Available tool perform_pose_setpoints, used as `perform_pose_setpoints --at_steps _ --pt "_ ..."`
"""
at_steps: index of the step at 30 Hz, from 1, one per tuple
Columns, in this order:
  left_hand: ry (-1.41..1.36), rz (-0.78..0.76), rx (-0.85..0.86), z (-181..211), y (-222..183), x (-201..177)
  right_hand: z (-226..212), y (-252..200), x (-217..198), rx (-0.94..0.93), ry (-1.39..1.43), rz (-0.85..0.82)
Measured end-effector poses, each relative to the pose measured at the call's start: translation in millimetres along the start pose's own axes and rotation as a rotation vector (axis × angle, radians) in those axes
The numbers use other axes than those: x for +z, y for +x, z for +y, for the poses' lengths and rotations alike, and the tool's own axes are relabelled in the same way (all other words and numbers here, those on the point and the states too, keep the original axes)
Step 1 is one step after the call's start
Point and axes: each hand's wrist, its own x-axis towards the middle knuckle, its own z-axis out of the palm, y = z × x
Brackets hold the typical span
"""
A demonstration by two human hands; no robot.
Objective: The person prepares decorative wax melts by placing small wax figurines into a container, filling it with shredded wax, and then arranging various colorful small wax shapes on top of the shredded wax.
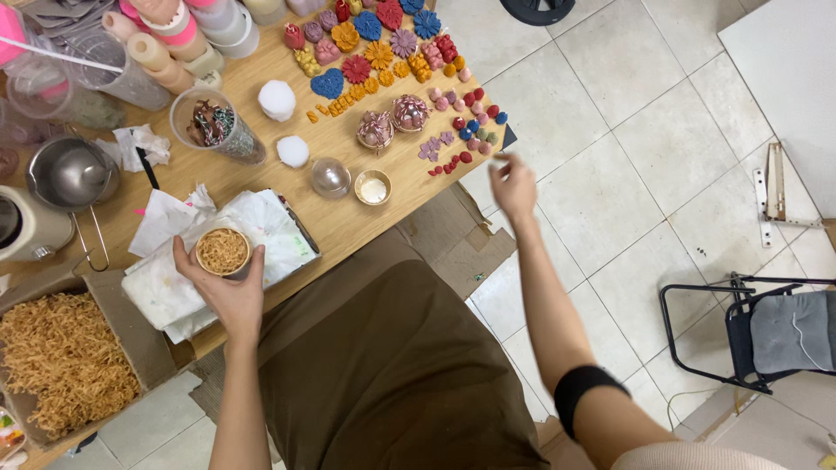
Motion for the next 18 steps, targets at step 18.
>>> perform_pose_setpoints --at_steps 18 --pt "0.068 -0.015 -0.037 9 -1 -3 -11 164 57 0.071 -0.424 -0.250"
